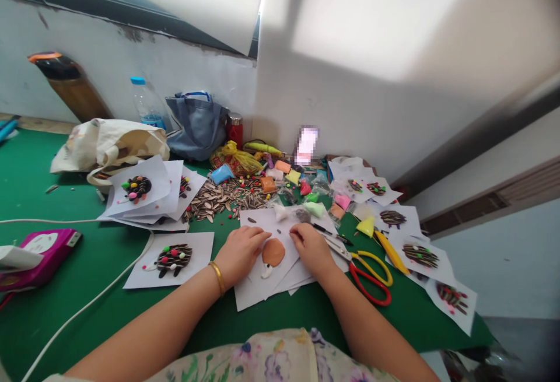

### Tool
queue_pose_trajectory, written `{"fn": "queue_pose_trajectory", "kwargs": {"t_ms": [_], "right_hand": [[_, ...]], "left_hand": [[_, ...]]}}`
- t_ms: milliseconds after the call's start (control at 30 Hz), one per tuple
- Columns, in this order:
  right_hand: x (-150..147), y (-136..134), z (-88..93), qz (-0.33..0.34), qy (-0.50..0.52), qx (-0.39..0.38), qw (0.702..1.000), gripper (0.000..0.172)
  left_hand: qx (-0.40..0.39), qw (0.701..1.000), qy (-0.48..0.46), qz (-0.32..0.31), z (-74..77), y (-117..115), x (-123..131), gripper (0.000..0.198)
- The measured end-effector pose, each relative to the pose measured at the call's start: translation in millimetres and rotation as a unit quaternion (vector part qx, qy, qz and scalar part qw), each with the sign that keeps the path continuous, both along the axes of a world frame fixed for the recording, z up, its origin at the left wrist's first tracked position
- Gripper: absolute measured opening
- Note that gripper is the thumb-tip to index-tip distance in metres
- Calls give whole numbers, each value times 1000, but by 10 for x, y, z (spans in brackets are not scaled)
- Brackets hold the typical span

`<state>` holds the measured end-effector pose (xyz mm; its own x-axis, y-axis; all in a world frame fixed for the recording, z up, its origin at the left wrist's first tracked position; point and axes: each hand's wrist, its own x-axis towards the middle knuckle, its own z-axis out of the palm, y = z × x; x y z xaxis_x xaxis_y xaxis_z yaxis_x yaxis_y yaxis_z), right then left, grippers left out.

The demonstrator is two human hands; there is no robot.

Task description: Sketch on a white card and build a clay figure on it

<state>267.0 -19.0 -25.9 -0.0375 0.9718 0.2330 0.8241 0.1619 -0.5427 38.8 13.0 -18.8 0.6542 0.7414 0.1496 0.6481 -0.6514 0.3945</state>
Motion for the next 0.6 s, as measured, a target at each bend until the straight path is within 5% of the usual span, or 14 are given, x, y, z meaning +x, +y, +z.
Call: {"fn": "queue_pose_trajectory", "kwargs": {"t_ms": [200,600], "right_hand": [[48,69,8,21,36,40,998,11],[-43,-399,-56,29,5,24,999,17]], "left_hand": [[-4,1000,5,-21,-59,14,-21,50],[12,999,40,0,-80,-26,6,54]]}}
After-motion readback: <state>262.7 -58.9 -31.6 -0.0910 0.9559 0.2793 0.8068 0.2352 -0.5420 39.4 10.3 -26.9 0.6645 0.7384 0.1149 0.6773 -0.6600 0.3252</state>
